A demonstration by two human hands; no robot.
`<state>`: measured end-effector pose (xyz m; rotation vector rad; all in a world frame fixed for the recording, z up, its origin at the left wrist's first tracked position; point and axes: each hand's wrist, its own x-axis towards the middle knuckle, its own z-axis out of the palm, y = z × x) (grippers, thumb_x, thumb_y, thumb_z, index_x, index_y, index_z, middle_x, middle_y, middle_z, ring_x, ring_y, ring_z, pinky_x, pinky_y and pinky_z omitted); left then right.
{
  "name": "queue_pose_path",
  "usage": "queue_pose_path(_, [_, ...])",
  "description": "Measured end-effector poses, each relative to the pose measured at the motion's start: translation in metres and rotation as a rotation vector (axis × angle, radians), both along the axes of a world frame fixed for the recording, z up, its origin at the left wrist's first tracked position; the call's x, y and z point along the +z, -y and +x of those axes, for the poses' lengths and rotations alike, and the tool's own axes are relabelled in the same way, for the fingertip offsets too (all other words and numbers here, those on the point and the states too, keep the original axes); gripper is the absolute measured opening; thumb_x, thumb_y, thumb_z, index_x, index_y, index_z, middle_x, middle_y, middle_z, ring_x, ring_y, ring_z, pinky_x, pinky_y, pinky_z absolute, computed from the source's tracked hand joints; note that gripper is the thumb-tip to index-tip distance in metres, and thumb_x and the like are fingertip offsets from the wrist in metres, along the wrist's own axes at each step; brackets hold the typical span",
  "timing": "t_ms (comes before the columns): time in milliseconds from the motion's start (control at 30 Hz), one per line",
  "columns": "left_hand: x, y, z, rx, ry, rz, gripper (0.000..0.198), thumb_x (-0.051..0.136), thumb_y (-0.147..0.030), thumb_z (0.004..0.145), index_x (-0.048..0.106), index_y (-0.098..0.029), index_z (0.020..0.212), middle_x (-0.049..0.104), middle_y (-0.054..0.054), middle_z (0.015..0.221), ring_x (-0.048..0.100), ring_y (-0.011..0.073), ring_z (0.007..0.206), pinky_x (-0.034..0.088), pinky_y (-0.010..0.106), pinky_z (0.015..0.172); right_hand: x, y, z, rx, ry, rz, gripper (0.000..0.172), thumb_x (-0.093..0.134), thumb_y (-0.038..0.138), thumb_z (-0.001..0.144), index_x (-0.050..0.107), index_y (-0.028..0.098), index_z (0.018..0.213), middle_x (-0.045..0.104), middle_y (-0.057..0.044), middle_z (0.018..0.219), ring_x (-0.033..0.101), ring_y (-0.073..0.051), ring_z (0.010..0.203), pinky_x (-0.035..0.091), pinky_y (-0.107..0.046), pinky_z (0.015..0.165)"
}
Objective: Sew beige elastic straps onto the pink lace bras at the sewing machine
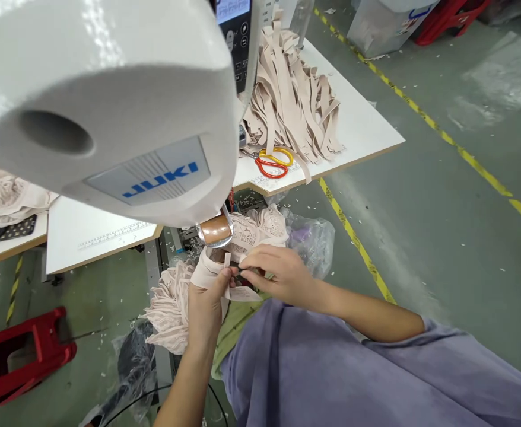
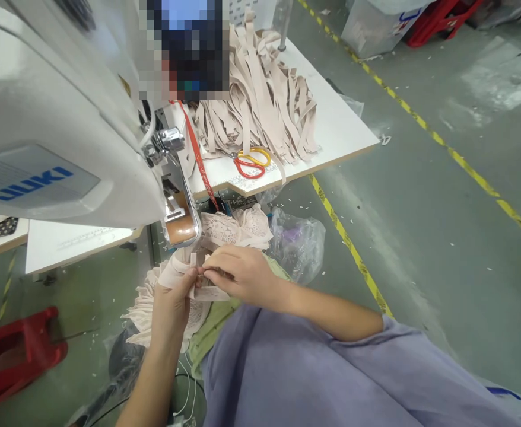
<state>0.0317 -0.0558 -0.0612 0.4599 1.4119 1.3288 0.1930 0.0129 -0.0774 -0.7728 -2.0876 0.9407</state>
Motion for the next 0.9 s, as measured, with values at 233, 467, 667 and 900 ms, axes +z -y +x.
queue_pose_path(233, [0.004,0.002,0.008,-0.001,-0.129,-0.011,0.035,0.074,-0.030,0.082,0.072,-0.019,0.116,0.072,0.007,0.121,0.065,0.0233,0.116,0.050,0.032,0.101,-0.007,-0.001,-0.019,-0.048,0.012,0.006,0.015,0.054,0.025,0.096,0.068,0.021,0.099,0.074,-0.006,0.094,0.067,-0.016,0.082,0.052,-0.028,0.073])
queue_pose_path(467, [-0.009,0.011,0.009,-0.033,-0.399,0.059,0.036,0.069,-0.034,0.086,0.072,-0.017,0.118,0.074,0.009,0.117,0.068,0.0261,0.112,0.055,0.036,0.096,-0.003,-0.018,-0.011,0.108,0.135,-0.248,0.006,0.064,0.024,0.089,0.068,0.020,0.090,0.065,0.000,0.083,0.056,-0.011,0.066,0.040,-0.024,0.063])
queue_pose_path(667, [-0.012,0.014,0.011,0.003,-0.543,0.106,0.034,0.075,-0.034,0.080,0.077,-0.013,0.106,0.078,0.010,0.094,0.073,0.0253,0.087,0.061,0.034,0.077,0.006,-0.033,-0.007,0.315,0.144,-0.306,0.007,0.062,0.012,0.082,0.065,0.018,0.086,0.061,0.002,0.077,0.054,-0.012,0.072,0.037,-0.024,0.067])
queue_pose_path(900, [-0.015,0.011,0.003,-0.093,-0.419,0.015,0.034,0.074,-0.038,0.080,0.076,-0.012,0.102,0.077,0.009,0.091,0.072,0.0228,0.083,0.059,0.031,0.076,0.000,-0.024,-0.006,0.265,0.163,-0.296,0.008,0.057,0.016,0.086,0.065,0.017,0.087,0.062,-0.001,0.080,0.054,-0.014,0.076,0.037,-0.025,0.069])
